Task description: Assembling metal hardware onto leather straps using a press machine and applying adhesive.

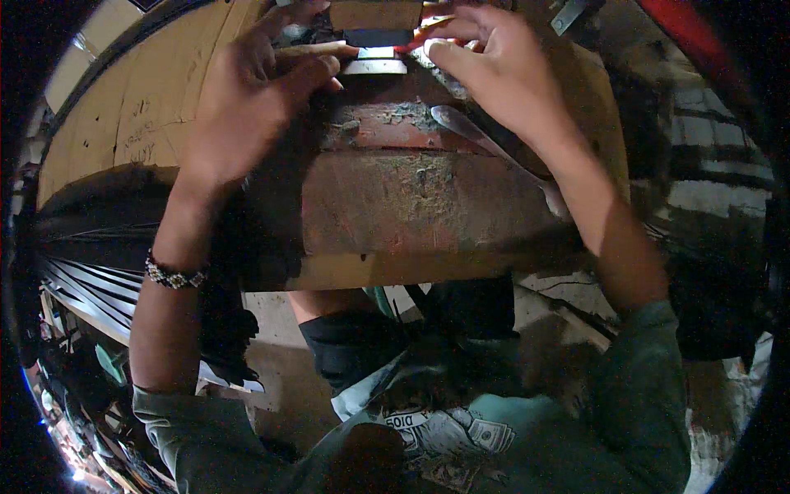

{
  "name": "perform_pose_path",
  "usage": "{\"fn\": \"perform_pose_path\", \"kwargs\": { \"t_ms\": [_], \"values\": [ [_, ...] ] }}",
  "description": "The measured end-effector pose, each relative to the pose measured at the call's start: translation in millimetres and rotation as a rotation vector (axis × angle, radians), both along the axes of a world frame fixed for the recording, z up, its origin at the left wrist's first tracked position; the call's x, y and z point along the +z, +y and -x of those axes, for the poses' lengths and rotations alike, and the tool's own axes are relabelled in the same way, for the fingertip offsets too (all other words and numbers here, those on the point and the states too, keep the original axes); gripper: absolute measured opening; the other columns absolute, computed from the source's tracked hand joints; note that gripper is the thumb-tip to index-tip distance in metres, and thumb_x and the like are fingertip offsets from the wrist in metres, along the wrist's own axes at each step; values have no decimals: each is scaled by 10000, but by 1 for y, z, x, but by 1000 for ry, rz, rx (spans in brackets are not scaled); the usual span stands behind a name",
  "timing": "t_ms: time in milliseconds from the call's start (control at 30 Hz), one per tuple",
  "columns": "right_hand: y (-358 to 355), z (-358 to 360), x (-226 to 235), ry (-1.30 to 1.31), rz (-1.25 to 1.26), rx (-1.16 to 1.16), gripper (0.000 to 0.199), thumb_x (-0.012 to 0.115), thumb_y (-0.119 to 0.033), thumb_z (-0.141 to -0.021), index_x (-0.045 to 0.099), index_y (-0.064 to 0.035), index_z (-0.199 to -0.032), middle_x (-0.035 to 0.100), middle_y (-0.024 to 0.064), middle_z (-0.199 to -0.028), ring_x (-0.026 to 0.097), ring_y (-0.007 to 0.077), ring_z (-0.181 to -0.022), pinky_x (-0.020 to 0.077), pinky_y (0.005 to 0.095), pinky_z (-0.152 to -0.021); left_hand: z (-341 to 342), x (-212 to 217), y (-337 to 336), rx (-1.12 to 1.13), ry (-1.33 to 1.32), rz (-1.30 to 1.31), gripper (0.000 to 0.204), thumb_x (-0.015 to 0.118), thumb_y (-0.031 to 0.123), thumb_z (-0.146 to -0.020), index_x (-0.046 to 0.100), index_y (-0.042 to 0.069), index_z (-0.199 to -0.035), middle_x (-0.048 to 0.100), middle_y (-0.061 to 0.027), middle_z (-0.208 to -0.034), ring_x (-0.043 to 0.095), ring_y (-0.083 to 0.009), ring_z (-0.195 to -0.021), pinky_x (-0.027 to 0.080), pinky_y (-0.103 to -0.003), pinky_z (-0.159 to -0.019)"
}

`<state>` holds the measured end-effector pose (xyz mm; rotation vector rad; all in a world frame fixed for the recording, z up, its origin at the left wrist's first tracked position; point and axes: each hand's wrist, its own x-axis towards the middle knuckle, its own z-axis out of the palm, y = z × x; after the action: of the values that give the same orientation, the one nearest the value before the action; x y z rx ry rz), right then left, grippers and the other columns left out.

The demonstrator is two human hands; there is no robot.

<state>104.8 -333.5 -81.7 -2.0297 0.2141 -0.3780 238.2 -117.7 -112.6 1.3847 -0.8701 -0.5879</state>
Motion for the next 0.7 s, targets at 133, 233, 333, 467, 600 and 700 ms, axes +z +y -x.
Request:
{"fn": "perform_pose_path", "kwargs": {
  "t_ms": [133, 233, 333, 467, 600, 700],
  "values": [
    [3, -2, 2, -4, -10, 10, 221, 627, -18, -831, 607, 19, -1047, 671, 81, -910, 645, 142, -867, 510, 298, -796, -2, 17, -5, 79, -37, -236, 290, 618, 164, -930, 634, -17, -1156, 696, -91, -1065, 645, -135, -906, 515, -272, -815],
    [1, -1, 3, 4, -32, 17, 233, 627, -17, -831, 602, 22, -1060, 671, 84, -909, 647, 144, -866, 512, 297, -792, 4, 22, -10, 31, -220, -294, 270, 631, 130, -919, 642, -37, -1131, 707, -94, -1052, 642, -124, -866, 520, -269, -797],
    [1, -1, 2, 5, -43, 28, 241, 625, -12, -831, 597, 21, -1068, 671, 84, -909, 648, 145, -867, 513, 295, -789, 7, 21, -10, 90, -229, -257, 254, 629, 124, -920, 650, -44, -1109, 708, -97, -1063, 635, -111, -850, 522, -263, -778],
    [0, -2, -3, -58, -57, 48, 235, 624, -7, -833, 596, 18, -1065, 671, 81, -907, 648, 141, -862, 514, 288, -786, 5, 19, -8, 77, -236, -217, 274, 629, 124, -922, 626, -46, -1137, 704, -115, -1076, 639, -117, -856, 524, -272, -788],
    [-1, -1, -2, -31, -53, 34, 230, 623, -4, -834, 596, 18, -1061, 671, 79, -908, 646, 135, -856, 514, 284, -782, 5, 26, -12, 60, -473, -361, 285, 626, 111, -924, 591, -47, -1159, 701, -131, -1081, 641, -122, -862, 530, -285, -793],
    [-1, -1, -2, -21, -54, 21, 231, 621, -3, -834, 595, 23, -1063, 673, 80, -908, 644, 132, -848, 516, 281, -766, 14, 22, -14, 119, -270, -215, 281, 616, 105, -929, 587, -47, -1164, 703, -117, -1084, 640, -122, -860, 527, -284, -790]
  ]
}}
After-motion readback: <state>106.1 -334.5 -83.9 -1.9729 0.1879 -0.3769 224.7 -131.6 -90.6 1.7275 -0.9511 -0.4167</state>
